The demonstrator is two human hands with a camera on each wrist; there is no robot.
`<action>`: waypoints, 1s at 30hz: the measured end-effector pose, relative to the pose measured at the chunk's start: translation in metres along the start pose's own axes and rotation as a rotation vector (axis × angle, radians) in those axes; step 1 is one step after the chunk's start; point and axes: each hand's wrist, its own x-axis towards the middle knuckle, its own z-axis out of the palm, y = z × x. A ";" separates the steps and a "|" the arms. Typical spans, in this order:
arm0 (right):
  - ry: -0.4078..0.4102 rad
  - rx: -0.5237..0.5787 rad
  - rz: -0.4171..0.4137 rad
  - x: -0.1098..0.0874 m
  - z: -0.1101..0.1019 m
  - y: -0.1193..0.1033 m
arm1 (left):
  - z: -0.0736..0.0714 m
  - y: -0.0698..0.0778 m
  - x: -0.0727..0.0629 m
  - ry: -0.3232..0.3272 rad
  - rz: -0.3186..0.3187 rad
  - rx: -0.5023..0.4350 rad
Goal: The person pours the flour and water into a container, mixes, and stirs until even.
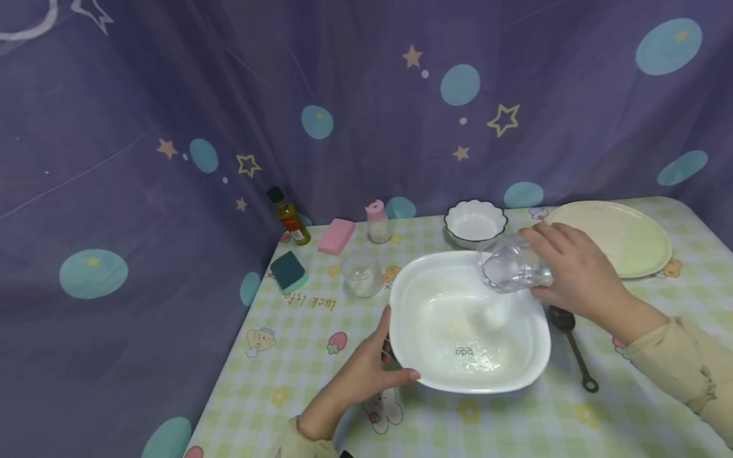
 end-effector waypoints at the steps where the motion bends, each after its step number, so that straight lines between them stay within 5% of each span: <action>1: 0.001 -0.005 -0.006 0.000 0.000 0.000 | 0.000 0.000 0.000 0.001 0.000 0.004; 30: 0.023 -0.079 -0.086 0.006 0.001 -0.006 | -0.001 0.000 0.000 -0.005 0.002 -0.007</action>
